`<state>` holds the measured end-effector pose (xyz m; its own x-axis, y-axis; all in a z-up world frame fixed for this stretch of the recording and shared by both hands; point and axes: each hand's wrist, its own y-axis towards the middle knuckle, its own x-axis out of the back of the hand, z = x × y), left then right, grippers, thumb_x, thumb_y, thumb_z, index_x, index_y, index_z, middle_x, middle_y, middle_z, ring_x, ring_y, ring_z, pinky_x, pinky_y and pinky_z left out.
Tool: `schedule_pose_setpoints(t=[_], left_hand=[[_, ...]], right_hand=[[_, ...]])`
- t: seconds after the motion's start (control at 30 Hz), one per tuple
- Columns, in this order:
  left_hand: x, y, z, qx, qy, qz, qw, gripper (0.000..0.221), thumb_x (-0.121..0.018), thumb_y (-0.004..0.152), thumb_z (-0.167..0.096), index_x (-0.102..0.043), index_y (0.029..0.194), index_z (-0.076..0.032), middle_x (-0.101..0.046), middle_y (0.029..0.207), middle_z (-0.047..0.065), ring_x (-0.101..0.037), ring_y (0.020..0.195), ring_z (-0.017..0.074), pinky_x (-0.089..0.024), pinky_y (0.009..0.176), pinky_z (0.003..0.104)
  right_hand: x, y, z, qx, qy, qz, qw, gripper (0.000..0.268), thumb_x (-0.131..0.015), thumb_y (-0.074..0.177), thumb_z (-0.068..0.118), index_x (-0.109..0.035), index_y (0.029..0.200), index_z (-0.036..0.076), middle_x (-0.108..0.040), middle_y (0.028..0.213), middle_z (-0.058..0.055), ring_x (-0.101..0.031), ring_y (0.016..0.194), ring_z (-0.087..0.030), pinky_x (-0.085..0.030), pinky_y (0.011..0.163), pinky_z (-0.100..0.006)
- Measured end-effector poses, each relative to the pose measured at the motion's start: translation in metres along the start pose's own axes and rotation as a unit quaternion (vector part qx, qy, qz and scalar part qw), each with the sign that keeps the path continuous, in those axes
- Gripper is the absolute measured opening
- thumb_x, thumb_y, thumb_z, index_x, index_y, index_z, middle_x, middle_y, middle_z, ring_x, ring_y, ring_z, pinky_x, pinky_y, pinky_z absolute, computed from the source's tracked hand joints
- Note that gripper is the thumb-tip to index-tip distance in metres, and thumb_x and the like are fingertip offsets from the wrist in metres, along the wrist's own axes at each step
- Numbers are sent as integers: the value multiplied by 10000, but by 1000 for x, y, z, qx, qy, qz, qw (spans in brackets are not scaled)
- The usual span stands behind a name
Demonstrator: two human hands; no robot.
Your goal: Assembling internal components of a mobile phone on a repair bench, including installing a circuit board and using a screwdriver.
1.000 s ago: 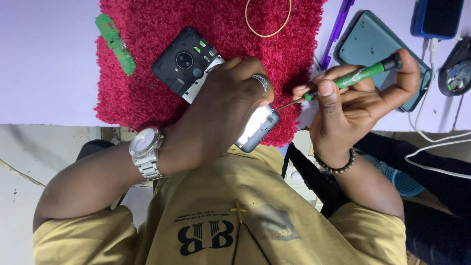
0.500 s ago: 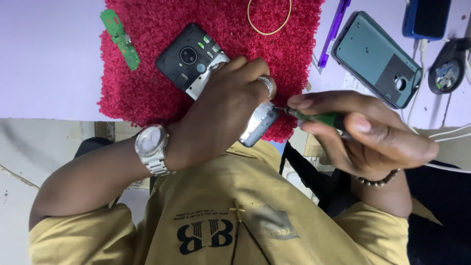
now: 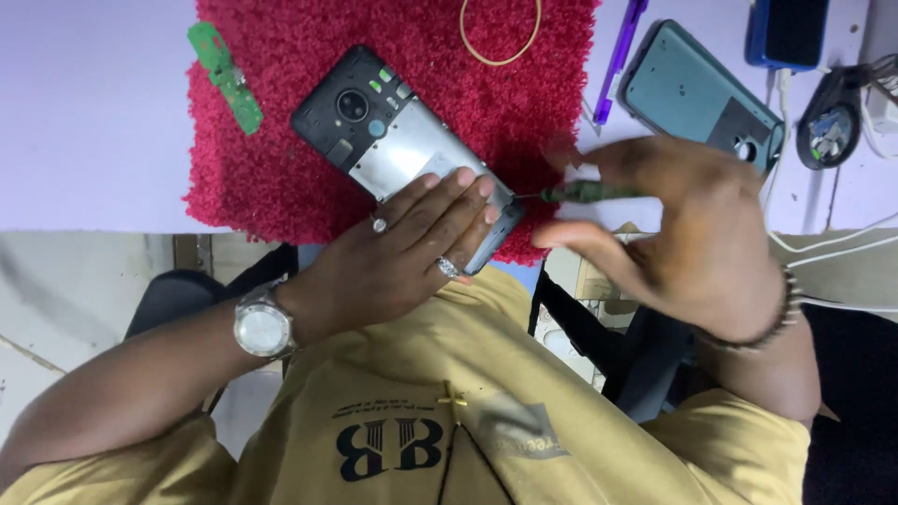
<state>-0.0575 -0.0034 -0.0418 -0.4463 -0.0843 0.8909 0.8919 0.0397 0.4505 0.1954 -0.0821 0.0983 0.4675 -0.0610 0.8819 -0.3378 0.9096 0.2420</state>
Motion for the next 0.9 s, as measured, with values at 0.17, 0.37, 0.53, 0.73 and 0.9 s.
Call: schedule_pose_setpoints(t=[0.17, 0.37, 0.53, 0.73, 0.9], left_hand=[[-4, -1, 2, -9, 31, -25, 999, 365, -444, 1205, -148, -567, 1513, 5, -594, 1549, 219, -541, 1468, 363, -437, 1259, 460], [-5, -2, 2, -24, 47, -20, 998, 404, -394, 1209, -168, -566, 1528, 11, -583, 1560, 237, -529, 1477, 381, -396, 1276, 482], [-3, -1, 3, -20, 53, -18, 998, 421, -375, 1206, -193, -570, 1528, -4, -593, 1555, 217, -540, 1469, 368, -412, 1262, 467], [-2, 2, 3, -6, 49, -46, 998, 405, -367, 1197, -164, -626, 1481, -35, -643, 1512, 172, -574, 1441, 333, -436, 1246, 435], [-5, 0, 2, -12, 47, -31, 998, 443, -373, 1221, -266, -578, 1512, -2, -611, 1537, 209, -561, 1455, 358, -424, 1259, 465]], right_hand=[[7, -9, 1, -125, -9, 105, 987, 313, -779, 1006, 234, -791, 1265, 58, -817, 1248, -100, -809, 1085, -240, -658, 806, -361], [10, -16, -1, -152, 58, 163, 973, 197, -701, 973, 63, -723, 1136, -46, -753, 1334, -207, -783, 1132, -345, -649, 964, -397], [14, 2, 5, -35, 99, 164, 981, 123, -664, 1015, 26, -679, 1086, -73, -453, 1634, -253, -817, 998, -291, -718, 880, -378], [2, 12, 13, 15, 29, 60, 998, 463, -738, 994, 286, -645, 824, -134, -493, 1549, -393, -567, 1472, -497, -594, 1190, -522], [-4, -17, -3, -51, -114, 66, 990, 538, -680, 992, 467, -793, 1271, 21, -838, 1139, -85, -768, 777, -205, -612, 678, -312]])
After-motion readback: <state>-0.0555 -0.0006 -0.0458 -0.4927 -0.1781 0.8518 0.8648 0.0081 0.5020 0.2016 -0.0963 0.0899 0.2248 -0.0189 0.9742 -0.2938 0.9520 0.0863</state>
